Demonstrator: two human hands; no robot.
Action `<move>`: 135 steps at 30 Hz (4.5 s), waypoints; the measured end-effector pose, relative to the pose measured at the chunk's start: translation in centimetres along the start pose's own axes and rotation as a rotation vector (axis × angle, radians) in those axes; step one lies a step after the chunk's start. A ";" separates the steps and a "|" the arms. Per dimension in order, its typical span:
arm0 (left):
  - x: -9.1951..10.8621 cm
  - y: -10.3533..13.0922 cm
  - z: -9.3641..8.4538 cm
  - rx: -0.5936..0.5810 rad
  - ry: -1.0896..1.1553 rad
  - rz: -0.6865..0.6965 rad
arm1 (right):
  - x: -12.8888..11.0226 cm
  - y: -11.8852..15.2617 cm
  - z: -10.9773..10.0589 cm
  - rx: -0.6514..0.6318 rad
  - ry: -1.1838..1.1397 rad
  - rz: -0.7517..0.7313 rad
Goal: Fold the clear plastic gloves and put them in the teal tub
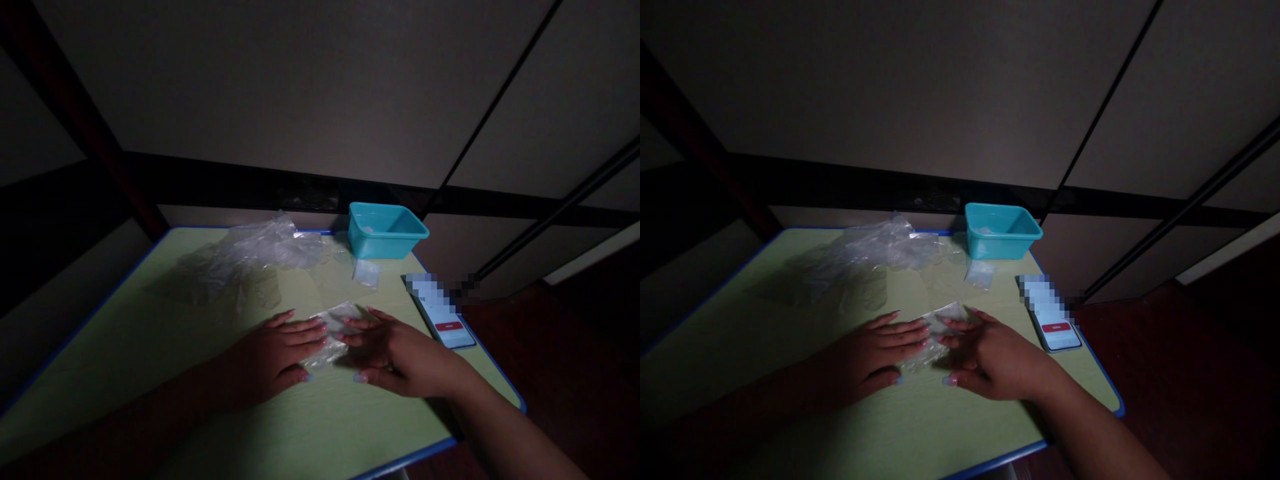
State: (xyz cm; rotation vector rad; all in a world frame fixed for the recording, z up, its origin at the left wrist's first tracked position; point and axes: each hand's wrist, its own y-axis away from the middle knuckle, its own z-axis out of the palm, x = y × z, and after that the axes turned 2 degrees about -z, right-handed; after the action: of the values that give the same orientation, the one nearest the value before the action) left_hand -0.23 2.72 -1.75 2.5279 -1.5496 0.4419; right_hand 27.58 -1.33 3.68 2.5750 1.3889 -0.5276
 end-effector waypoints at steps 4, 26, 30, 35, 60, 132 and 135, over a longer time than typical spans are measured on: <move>0.1 -0.1 -0.2 -0.033 0.003 -0.015 | -0.6 -0.1 0.2 0.013 0.067 0.018; -0.3 0.2 0.2 0.040 0.059 0.012 | -0.4 -0.3 1.9 0.028 0.179 0.033; -0.3 0.1 0.2 0.044 0.049 0.018 | -0.3 -0.4 2.0 0.016 0.142 0.018; 0.0 0.2 0.0 0.034 0.031 -0.019 | -0.3 -0.7 2.0 0.048 0.130 -0.013; -0.1 0.1 0.1 0.015 -0.007 -0.018 | 0.4 -1.4 2.0 0.125 -0.020 -0.125; 0.6 -0.4 -0.1 0.408 0.289 0.094 | 2.6 -2.0 2.8 0.337 -0.057 0.107; 0.6 -0.4 -0.2 0.425 0.283 0.091 | 2.3 -2.1 2.8 0.333 -0.058 0.125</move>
State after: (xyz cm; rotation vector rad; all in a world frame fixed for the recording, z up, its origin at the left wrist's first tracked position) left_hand 0.41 2.43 -1.39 2.5315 -1.5982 1.1989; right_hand 26.32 0.77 0.23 2.8516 1.1976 -0.8697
